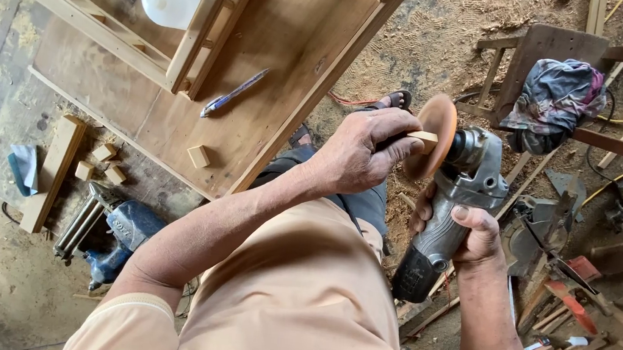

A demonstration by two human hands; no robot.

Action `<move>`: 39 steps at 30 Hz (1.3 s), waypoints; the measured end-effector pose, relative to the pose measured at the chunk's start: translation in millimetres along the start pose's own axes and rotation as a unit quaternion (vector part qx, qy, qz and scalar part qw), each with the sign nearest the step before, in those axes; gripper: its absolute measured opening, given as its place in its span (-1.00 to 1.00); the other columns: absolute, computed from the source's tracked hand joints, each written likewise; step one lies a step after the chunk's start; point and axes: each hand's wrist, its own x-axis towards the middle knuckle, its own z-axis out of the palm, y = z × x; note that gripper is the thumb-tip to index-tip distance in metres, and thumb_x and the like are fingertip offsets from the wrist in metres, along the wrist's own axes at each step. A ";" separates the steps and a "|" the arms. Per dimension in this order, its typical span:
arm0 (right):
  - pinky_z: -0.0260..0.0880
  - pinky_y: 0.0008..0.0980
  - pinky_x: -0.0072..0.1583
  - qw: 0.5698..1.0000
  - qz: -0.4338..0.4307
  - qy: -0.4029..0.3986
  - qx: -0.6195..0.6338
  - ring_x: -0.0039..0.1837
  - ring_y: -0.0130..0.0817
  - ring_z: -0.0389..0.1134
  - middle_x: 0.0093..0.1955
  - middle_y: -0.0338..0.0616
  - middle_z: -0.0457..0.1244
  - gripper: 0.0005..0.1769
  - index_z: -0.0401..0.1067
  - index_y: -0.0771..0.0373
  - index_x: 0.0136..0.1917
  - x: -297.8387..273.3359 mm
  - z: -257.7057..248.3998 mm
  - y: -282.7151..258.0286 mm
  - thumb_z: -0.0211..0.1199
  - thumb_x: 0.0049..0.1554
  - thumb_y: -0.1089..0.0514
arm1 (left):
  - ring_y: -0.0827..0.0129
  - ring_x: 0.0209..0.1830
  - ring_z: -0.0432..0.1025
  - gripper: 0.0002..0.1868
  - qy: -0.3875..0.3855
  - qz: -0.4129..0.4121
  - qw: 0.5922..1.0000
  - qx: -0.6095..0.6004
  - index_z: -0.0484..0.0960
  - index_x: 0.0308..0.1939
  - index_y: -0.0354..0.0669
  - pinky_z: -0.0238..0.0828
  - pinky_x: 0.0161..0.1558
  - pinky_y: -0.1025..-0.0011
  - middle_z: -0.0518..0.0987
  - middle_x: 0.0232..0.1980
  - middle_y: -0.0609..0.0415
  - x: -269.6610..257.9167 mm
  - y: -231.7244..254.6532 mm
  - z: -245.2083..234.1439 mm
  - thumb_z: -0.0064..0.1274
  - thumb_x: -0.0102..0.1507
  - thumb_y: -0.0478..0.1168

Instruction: The person uses an angle grinder with a sanding disc to smooth small wooden blocks and a wooden frame. They repeatedly sand the blocks, place them into the frame, and inspect the fit before continuing to sand additional pieces.

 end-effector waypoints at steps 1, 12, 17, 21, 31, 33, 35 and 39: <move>0.39 -0.02 -0.03 1.000 0.000 0.000 -0.001 -0.16 0.11 0.38 -0.23 0.21 0.22 -0.41 0.27 0.56 0.13 0.1 1.1 -0.8 0.28 -0.04 0.08 | -0.10 -0.05 0.58 -0.89 0.000 0.000 1.000 -0.001 0.65 -0.06 -0.07 0.31 0.29 -0.07 0.59 -0.24 -0.07 1.4 -0.5 0.0 0.03 0.41 -0.21; 0.40 -0.04 -0.03 1.000 0.007 0.008 -0.012 -0.15 0.05 0.39 -0.23 0.17 0.21 -0.39 0.26 0.52 0.14 6.8 8.8 -6.1 0.28 -0.03 0.04 | -0.15 -0.11 0.57 -0.90 0.008 0.016 1.000 0.008 0.62 -0.08 -0.12 0.30 0.28 -0.13 0.58 -0.27 -0.11 6.1 3.8 -3.7 0.06 0.40 -0.20; 0.39 -0.04 -0.02 1.000 0.006 0.013 -0.009 -0.17 0.04 0.36 -0.23 0.17 0.20 -0.39 0.27 0.52 0.13 5.8 8.4 -6.2 0.29 -0.03 0.04 | -0.10 -0.14 0.58 -0.90 0.004 0.015 1.000 0.002 0.62 -0.09 -0.10 0.32 0.27 -0.09 0.58 -0.28 -0.07 4.8 1.9 -2.1 0.04 0.41 -0.21; 0.37 -0.05 -0.02 1.000 0.004 0.019 -0.009 -0.16 0.03 0.35 -0.24 0.18 0.20 -0.39 0.27 0.52 0.13 2.8 8.9 -7.2 0.30 -0.04 0.04 | -0.04 -0.13 0.59 -0.90 -0.001 0.004 1.000 -0.014 0.62 -0.09 -0.10 0.37 0.22 -0.04 0.59 -0.28 -0.05 1.8 5.2 0.4 0.02 0.41 -0.21; 0.38 -0.04 -0.04 1.000 -0.008 0.014 -0.013 -0.17 0.12 0.38 -0.26 0.22 0.22 -0.41 0.28 0.55 0.12 -3.6 2.0 -6.4 0.29 -0.04 0.06 | -0.06 -0.15 0.58 -0.89 -0.015 -0.001 1.000 -0.016 0.63 -0.06 -0.10 0.51 0.02 0.10 0.59 -0.24 -0.08 -0.9 11.5 6.6 0.02 0.41 -0.22; 0.39 -0.08 -0.04 1.000 -0.010 0.021 -0.012 -0.18 0.09 0.38 -0.26 0.19 0.23 -0.43 0.30 0.55 0.11 -6.0 3.7 -7.7 0.28 -0.03 0.07 | -0.04 -0.14 0.58 -0.89 -0.020 -0.006 1.000 -0.016 0.63 -0.04 -0.08 0.51 0.01 0.13 0.59 -0.24 -0.07 -1.8 11.0 8.0 0.02 0.42 -0.21; 0.39 -0.08 -0.04 1.000 -0.011 0.024 -0.012 -0.17 0.10 0.38 -0.26 0.21 0.23 -0.43 0.30 0.56 0.11 -6.9 3.7 -9.1 0.28 -0.03 0.08 | -0.02 -0.14 0.58 -0.88 -0.023 -0.006 1.000 -0.014 0.63 -0.04 -0.07 0.52 -0.01 0.16 0.59 -0.23 -0.05 -2.0 10.2 9.2 0.00 0.42 -0.21; 0.38 -0.08 -0.03 0.999 -0.012 0.033 -0.008 -0.16 0.09 0.38 -0.25 0.22 0.24 -0.43 0.30 0.56 0.12 -8.8 -0.9 -8.0 0.27 -0.04 0.09 | -0.02 -0.14 0.58 -0.88 -0.027 -0.008 1.000 -0.007 0.63 -0.04 -0.08 0.52 -0.04 0.17 0.59 -0.23 -0.06 -3.6 7.9 11.6 -0.01 0.42 -0.22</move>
